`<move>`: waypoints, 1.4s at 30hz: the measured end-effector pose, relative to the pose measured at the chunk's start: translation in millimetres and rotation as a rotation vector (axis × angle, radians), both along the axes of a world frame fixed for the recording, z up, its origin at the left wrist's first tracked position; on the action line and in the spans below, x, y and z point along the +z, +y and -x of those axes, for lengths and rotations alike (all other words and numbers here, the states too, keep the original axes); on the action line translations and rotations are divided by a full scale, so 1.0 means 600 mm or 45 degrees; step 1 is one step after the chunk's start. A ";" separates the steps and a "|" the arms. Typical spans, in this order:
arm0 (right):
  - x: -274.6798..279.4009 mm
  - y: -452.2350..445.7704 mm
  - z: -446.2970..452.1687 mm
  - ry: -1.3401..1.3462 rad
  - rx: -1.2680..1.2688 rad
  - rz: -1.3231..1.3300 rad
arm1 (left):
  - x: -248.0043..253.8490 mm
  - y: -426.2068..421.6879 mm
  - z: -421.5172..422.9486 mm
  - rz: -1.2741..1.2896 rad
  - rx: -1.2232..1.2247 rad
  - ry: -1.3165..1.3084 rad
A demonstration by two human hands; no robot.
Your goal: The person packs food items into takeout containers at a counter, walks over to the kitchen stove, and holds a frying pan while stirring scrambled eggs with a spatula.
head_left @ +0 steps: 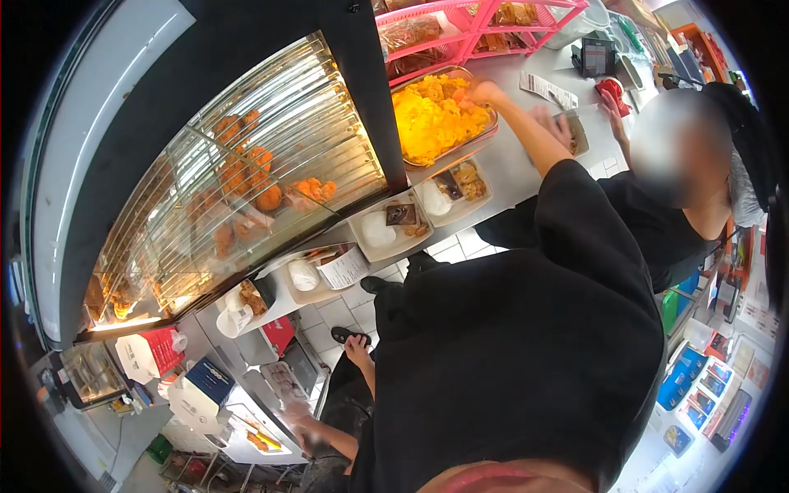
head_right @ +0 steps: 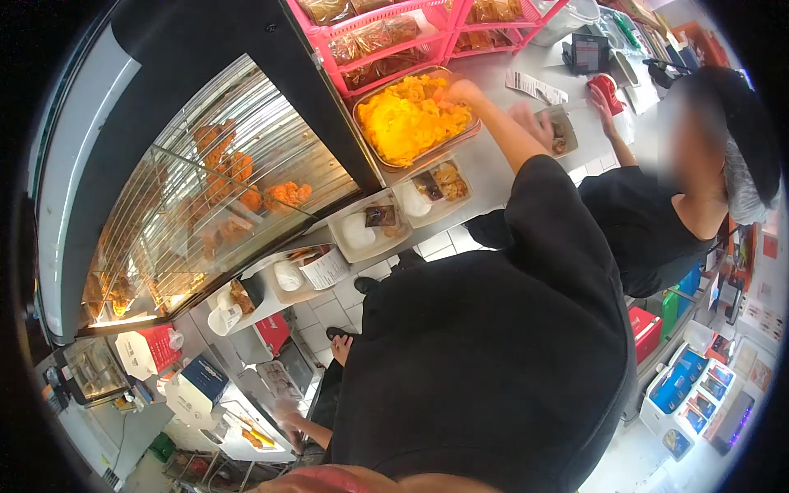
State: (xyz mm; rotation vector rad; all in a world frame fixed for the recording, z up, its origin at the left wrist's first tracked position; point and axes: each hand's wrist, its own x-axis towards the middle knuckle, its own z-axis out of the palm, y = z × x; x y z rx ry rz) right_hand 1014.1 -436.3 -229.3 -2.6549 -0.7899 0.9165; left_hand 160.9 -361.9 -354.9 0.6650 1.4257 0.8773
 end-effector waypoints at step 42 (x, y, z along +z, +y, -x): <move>-0.089 -0.030 -0.020 -0.448 0.699 -0.418 | -0.063 -0.067 -0.077 0.380 -0.492 0.493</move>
